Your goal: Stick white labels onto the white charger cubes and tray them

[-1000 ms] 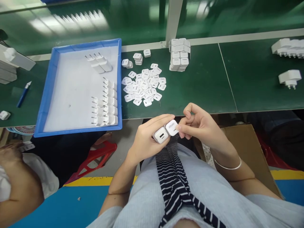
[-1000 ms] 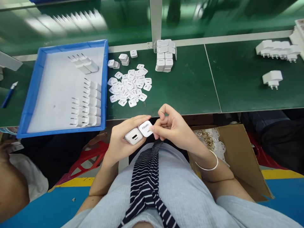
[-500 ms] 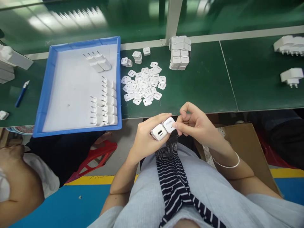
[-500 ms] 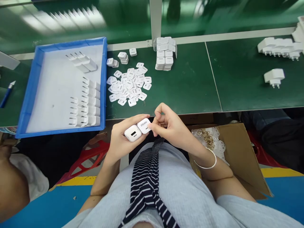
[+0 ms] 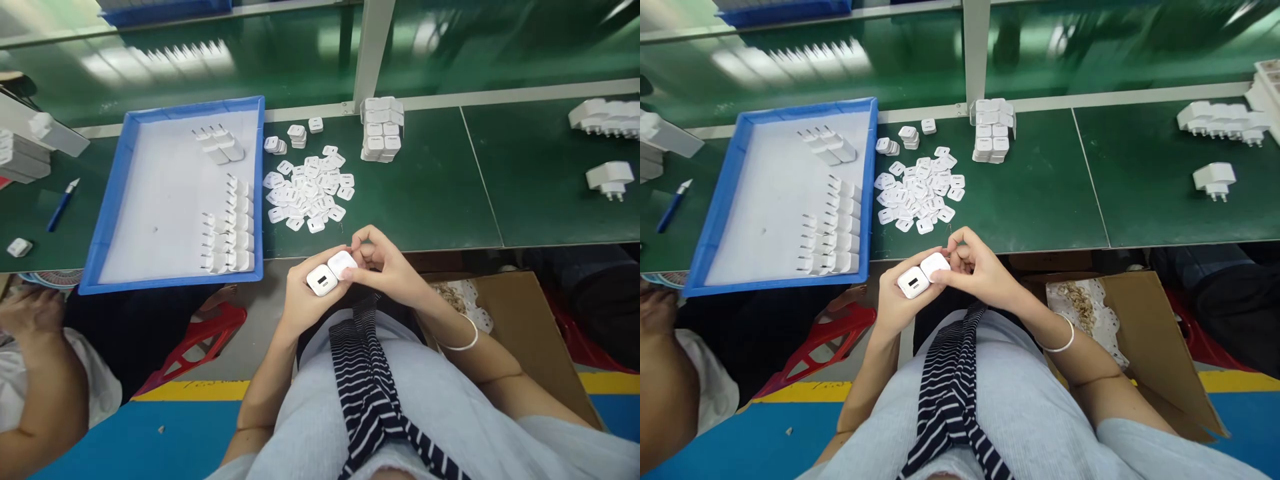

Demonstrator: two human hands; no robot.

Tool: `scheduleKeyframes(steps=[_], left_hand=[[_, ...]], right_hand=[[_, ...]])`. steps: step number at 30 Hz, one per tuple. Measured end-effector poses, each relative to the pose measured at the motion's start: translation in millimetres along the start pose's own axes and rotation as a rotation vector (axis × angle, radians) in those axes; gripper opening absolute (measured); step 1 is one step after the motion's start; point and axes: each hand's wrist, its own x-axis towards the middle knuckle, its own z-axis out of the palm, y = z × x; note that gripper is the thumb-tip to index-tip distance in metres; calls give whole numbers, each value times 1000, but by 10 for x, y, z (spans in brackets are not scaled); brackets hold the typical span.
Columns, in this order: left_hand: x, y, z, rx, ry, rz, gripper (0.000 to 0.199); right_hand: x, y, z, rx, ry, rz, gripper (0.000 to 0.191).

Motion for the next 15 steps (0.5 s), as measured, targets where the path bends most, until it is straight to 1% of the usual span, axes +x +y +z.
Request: scheduleKeyframes(steps=[1, 2, 4, 6, 7, 8, 10, 13, 15], left_hand=[[-3, -23, -13, -2, 13, -13, 45], [-6, -50, -23, -8, 25, -29, 46], [-15, -106, -34, -21, 39, -65, 46], [-27, -155, -34, -34, 39, -92, 46], [-34, -173, -32, -38, 36, -103, 46], [-40, -185, -31, -43, 33, -111, 46], [-50, -196, -37, -48, 29, -123, 45], [-53, -197, -62, -43, 30, -126, 45], [-48, -200, -80, -43, 24, -125, 45]], right_hand=[[98, 28, -41, -50, 10, -28, 33], [209, 59, -83, -141, 58, -57, 27], [445, 119, -151, -421, 233, -79, 17], [657, 167, -170, -700, 382, -21, 17], [741, 183, -162, -802, 418, 19, 19], [806, 194, -146, -871, 436, 53, 20], [884, 198, -114, -910, 425, 105, 18], [896, 175, -127, -853, 355, 156, 19], [861, 157, -180, -831, 317, 149, 21]])
